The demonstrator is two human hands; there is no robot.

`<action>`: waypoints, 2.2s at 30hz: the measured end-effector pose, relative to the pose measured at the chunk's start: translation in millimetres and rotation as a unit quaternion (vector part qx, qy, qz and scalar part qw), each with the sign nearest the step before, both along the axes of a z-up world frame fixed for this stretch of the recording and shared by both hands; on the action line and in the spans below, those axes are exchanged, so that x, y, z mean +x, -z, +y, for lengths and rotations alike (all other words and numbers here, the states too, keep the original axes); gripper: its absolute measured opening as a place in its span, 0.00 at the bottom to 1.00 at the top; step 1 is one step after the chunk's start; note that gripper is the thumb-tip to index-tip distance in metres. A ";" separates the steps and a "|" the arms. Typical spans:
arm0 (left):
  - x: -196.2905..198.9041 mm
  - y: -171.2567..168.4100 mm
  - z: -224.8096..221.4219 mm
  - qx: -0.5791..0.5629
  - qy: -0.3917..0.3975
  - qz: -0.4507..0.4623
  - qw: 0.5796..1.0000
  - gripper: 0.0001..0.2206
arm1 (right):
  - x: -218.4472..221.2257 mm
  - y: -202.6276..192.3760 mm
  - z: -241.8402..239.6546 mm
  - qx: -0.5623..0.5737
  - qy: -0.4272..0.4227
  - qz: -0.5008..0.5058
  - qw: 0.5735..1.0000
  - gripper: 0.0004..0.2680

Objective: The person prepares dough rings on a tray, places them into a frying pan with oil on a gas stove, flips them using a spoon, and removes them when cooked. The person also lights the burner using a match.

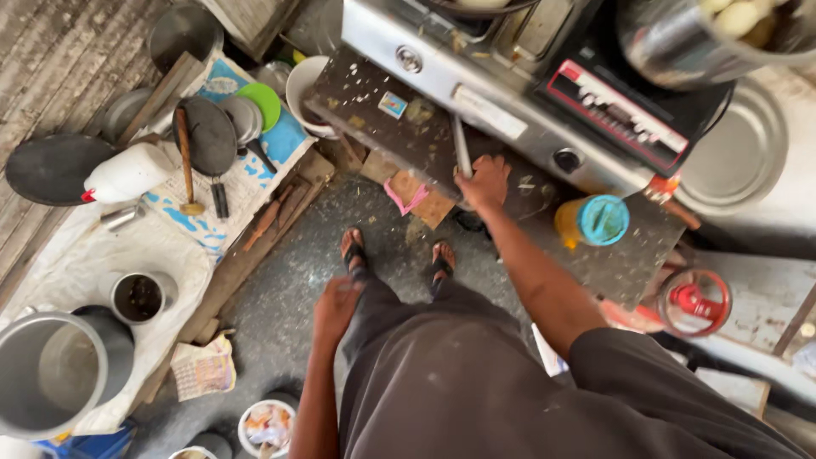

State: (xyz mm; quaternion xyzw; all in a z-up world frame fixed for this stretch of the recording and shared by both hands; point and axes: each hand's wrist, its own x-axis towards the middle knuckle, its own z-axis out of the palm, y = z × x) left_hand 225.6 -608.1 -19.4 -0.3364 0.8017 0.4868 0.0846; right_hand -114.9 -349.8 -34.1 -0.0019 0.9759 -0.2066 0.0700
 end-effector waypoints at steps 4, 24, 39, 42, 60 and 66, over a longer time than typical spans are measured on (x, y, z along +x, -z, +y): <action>-66.2 16.5 -44.4 0.016 0.157 0.152 0.976 0.16 | -22.1 15.7 2.2 0.002 0.038 -0.086 0.996 0.11; -150.3 1.9 -90.4 0.117 0.111 0.055 0.985 0.19 | 176.9 -149.2 -35.2 -0.529 0.185 -0.122 0.820 0.06; -205.3 -90.6 -51.4 0.119 0.060 0.213 0.968 0.15 | 43.8 -248.1 0.1 -0.216 -0.151 0.147 0.953 0.18; -203.2 -81.3 -54.1 0.110 0.078 0.210 0.968 0.15 | -44.7 -324.0 -23.4 -0.146 -0.172 0.250 0.942 0.13; -100.6 -17.4 -125.1 0.058 -0.052 0.078 0.994 0.17 | -160.5 -363.8 -118.7 0.129 -0.092 -0.011 0.987 0.14; -128.6 -30.8 -142.0 0.063 -0.053 0.111 0.990 0.17 | -136.8 -393.0 -116.4 0.081 -0.101 -0.008 0.992 0.13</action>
